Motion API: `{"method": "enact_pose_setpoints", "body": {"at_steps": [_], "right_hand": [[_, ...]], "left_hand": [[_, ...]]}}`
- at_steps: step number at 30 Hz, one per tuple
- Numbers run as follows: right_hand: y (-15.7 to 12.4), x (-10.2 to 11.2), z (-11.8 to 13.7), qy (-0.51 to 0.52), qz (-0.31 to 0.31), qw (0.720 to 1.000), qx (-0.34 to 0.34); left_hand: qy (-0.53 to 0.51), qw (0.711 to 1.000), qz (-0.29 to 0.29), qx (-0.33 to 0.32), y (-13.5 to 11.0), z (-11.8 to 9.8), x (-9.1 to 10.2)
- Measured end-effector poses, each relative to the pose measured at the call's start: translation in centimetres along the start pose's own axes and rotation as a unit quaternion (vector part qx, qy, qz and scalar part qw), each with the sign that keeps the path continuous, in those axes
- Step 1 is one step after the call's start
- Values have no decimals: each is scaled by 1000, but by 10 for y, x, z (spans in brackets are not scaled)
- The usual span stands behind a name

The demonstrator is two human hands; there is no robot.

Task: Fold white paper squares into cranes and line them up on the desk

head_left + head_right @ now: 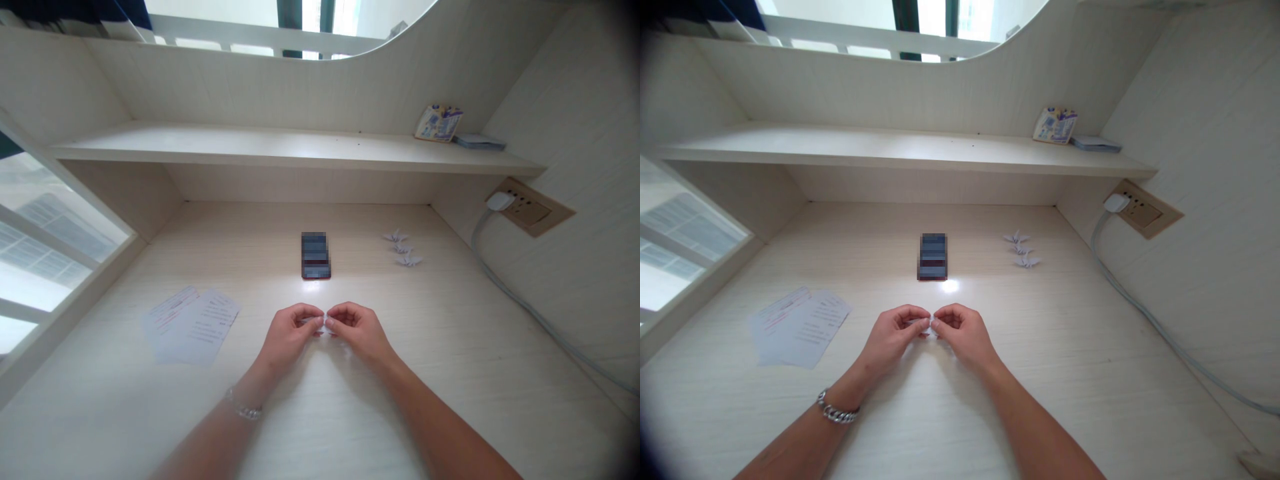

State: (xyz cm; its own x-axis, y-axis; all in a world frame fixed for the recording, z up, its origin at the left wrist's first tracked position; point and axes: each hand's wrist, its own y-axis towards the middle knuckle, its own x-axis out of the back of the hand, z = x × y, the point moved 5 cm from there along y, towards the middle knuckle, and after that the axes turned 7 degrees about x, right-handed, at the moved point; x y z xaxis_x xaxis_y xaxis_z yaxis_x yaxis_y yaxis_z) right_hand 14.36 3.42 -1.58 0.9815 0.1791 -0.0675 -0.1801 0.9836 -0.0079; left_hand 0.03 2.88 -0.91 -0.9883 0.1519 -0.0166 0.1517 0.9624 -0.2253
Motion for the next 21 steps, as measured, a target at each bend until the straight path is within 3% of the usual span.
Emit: {"method": "enact_pose_setpoints", "body": {"at_steps": [9,17,21], "right_hand": [[0,1,4,-9,11,1000,2],[-1,-2,5,-17,4,1000,8],[-1,-1,5,-26,6,1000,12]], "left_hand": [[-20,1000,7,8,0,-2,-1],[23,1000,-15,-9,0,-2,5],[-8,1000,8,-3,2,3,6]]}}
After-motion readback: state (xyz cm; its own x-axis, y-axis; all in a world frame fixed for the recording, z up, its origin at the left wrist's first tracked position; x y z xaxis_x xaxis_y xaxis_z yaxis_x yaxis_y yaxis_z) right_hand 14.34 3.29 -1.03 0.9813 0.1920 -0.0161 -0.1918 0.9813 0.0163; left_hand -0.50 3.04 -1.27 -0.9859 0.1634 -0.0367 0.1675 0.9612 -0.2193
